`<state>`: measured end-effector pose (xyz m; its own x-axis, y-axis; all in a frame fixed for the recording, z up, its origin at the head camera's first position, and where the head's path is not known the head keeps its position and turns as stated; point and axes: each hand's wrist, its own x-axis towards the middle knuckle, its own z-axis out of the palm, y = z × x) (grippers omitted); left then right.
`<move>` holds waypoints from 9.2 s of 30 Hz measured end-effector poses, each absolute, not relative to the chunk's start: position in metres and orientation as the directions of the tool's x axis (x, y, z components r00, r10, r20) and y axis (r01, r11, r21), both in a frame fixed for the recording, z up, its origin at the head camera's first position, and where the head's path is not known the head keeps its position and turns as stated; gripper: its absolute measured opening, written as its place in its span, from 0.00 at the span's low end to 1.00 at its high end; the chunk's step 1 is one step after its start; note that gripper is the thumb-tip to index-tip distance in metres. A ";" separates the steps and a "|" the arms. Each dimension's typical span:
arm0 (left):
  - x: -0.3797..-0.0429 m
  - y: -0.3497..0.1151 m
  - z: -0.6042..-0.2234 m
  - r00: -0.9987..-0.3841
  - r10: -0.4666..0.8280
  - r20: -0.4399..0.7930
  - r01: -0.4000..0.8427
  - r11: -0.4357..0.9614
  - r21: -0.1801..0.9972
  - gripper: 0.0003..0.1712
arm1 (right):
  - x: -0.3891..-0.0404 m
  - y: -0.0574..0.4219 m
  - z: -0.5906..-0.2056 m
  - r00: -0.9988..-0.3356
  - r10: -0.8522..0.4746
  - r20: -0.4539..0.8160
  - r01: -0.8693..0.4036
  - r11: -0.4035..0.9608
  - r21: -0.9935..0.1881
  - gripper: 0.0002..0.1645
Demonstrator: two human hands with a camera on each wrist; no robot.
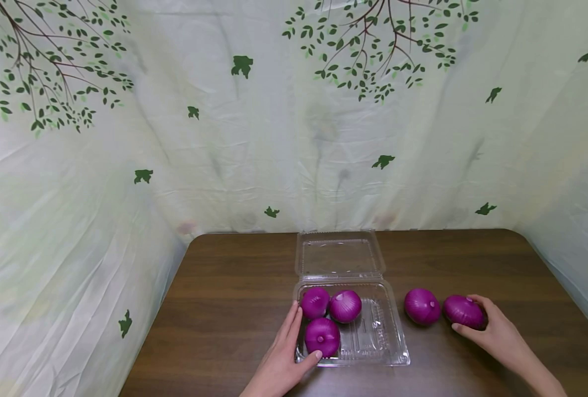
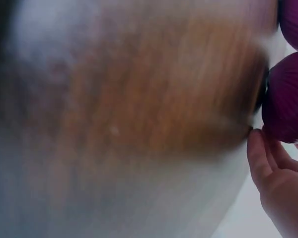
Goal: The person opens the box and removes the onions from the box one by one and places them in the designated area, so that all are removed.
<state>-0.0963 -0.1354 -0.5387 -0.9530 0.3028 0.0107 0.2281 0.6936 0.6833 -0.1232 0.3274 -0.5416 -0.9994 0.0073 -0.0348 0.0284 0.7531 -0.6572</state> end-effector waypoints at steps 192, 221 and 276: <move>-0.098 -0.136 -0.544 -0.948 0.317 0.026 0.245 0.676 0.695 0.55 | -0.101 0.224 -0.494 -0.902 -0.023 0.431 -0.342 0.649 -0.680 0.58; -0.097 -0.135 -0.543 -0.950 0.309 0.038 0.250 0.684 0.685 0.55 | -0.105 0.293 -0.481 -0.931 -0.008 0.364 -0.241 0.764 -0.598 0.55; -0.097 -0.136 -0.541 -0.943 0.325 0.075 0.288 0.681 0.673 0.54 | -0.115 0.385 -0.539 -0.973 0.196 -0.119 0.229 0.783 -0.579 0.58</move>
